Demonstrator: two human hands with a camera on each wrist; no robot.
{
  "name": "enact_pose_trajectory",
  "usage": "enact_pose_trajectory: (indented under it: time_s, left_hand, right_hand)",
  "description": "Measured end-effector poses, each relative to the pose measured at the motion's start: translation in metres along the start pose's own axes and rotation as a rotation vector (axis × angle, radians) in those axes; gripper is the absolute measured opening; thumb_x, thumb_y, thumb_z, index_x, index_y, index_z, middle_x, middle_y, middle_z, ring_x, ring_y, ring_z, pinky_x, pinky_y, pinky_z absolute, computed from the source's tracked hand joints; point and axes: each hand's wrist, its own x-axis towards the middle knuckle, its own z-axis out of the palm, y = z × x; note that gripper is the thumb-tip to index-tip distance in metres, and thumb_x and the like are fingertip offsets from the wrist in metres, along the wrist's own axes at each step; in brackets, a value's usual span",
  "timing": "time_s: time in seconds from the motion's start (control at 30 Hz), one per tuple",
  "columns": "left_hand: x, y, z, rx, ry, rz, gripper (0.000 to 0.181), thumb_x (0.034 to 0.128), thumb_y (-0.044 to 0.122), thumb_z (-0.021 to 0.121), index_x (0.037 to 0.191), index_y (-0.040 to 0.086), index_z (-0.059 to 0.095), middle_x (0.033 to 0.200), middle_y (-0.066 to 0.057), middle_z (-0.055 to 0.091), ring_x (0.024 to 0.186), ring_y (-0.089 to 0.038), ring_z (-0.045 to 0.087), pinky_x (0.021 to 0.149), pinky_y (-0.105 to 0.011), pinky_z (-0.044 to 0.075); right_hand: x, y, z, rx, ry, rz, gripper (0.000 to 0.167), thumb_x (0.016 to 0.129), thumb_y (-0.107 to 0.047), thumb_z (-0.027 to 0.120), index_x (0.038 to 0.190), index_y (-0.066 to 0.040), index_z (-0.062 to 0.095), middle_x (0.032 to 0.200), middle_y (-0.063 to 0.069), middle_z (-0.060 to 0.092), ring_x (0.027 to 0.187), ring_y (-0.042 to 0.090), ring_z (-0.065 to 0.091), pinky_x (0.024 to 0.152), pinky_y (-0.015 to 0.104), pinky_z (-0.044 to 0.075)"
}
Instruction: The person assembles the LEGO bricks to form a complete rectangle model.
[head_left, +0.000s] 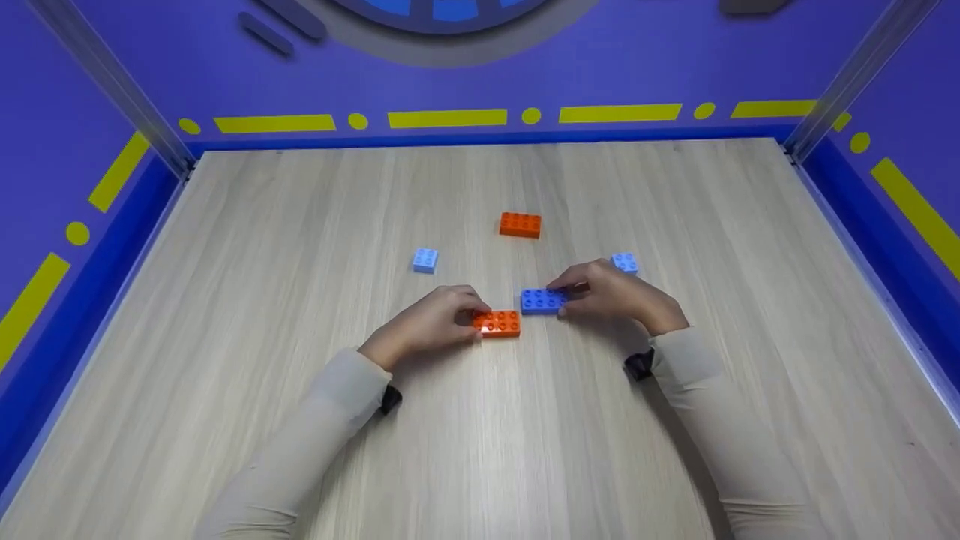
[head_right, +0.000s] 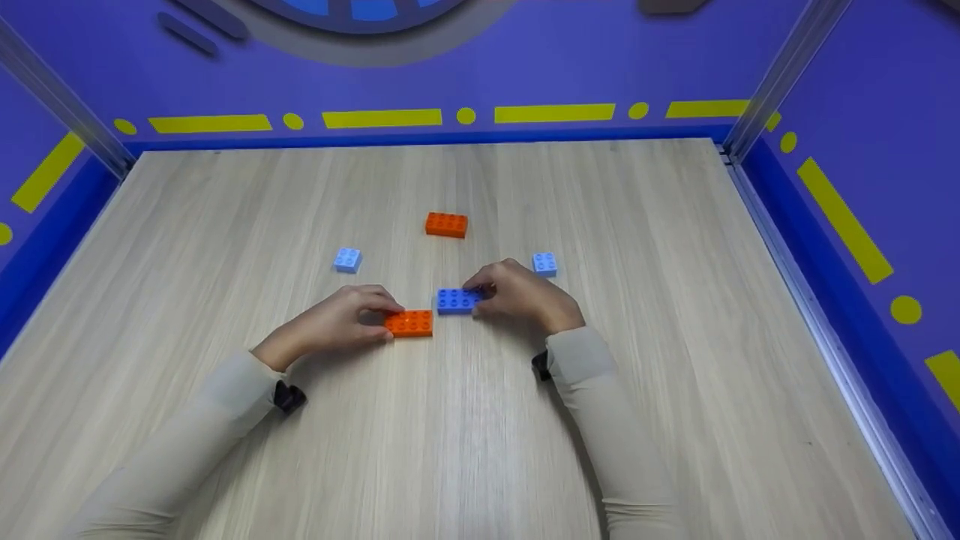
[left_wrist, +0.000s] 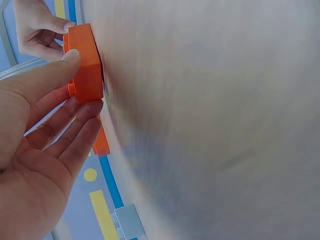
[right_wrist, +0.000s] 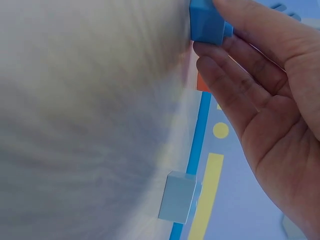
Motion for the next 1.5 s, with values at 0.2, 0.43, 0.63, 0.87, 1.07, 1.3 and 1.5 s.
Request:
enact_pose_trajectory:
  time_s: [0.2,0.43,0.63,0.87,1.07,1.3,1.5]
  left_hand:
    - [0.002,-0.001,-0.001,0.004,0.001,0.016,0.033,0.0846,0.011,0.072,0.117,0.006,0.068,0.112,-0.006,0.065,0.104,-0.019,0.059,0.096,-0.035,0.047]
    - [0.004,-0.003,0.000,0.003,0.008,0.020,0.034,0.0847,0.009,0.071,0.118,0.005,0.068,0.113,-0.007,0.064,0.105,-0.019,0.059,0.097,-0.034,0.047]
    - [0.006,-0.002,-0.001,0.001,0.002,-0.014,0.035,0.0855,0.012,0.071,0.120,0.007,0.067,0.115,-0.005,0.064,0.107,-0.018,0.059,0.098,-0.034,0.047]
    - [0.008,-0.002,-0.002,-0.001,-0.002,-0.033,0.035,0.0862,0.012,0.071,0.121,0.008,0.067,0.116,-0.005,0.063,0.108,-0.018,0.058,0.099,-0.034,0.046]
    - [0.010,-0.004,-0.001,0.004,-0.002,-0.043,0.035,0.0866,0.012,0.070,0.121,0.008,0.067,0.116,-0.005,0.063,0.108,-0.018,0.058,0.099,-0.034,0.046]
    - [0.009,-0.003,-0.001,0.009,-0.003,-0.008,0.034,0.0865,0.011,0.070,0.120,0.006,0.067,0.115,-0.007,0.063,0.108,-0.020,0.058,0.100,-0.035,0.046]
    - [0.010,-0.004,-0.001,0.005,0.002,0.011,0.034,0.0861,0.010,0.071,0.120,0.005,0.067,0.115,-0.008,0.064,0.108,-0.021,0.059,0.100,-0.035,0.046]
  right_hand:
    - [-0.003,0.000,0.001,-0.011,-0.005,0.002,0.039,0.082,-0.018,0.076,0.119,-0.011,0.069,0.119,0.006,0.068,0.111,0.021,0.063,0.095,0.041,0.051]
    - [-0.006,0.000,0.001,-0.020,-0.018,-0.022,0.037,0.082,-0.016,0.076,0.119,-0.011,0.069,0.118,0.006,0.068,0.109,0.021,0.064,0.094,0.041,0.051]
    - [-0.008,0.001,0.001,-0.034,-0.020,-0.039,0.037,0.082,-0.017,0.076,0.118,-0.012,0.070,0.117,0.005,0.069,0.107,0.020,0.064,0.093,0.040,0.052]
    - [-0.010,0.001,0.002,-0.029,-0.024,-0.052,0.036,0.081,-0.016,0.076,0.117,-0.012,0.070,0.116,0.005,0.069,0.106,0.020,0.064,0.093,0.040,0.052]
    - [-0.011,-0.001,0.004,-0.029,-0.024,-0.061,0.036,0.081,-0.015,0.077,0.116,-0.012,0.070,0.116,0.004,0.069,0.106,0.020,0.064,0.092,0.040,0.052]
    - [-0.011,-0.001,0.005,-0.038,-0.024,-0.087,0.036,0.081,-0.016,0.077,0.116,-0.010,0.070,0.115,0.005,0.070,0.105,0.020,0.065,0.092,0.040,0.052]
    - [-0.012,-0.001,0.005,-0.042,-0.026,-0.096,0.036,0.081,-0.017,0.077,0.116,-0.010,0.070,0.114,0.005,0.070,0.104,0.020,0.065,0.092,0.040,0.052]
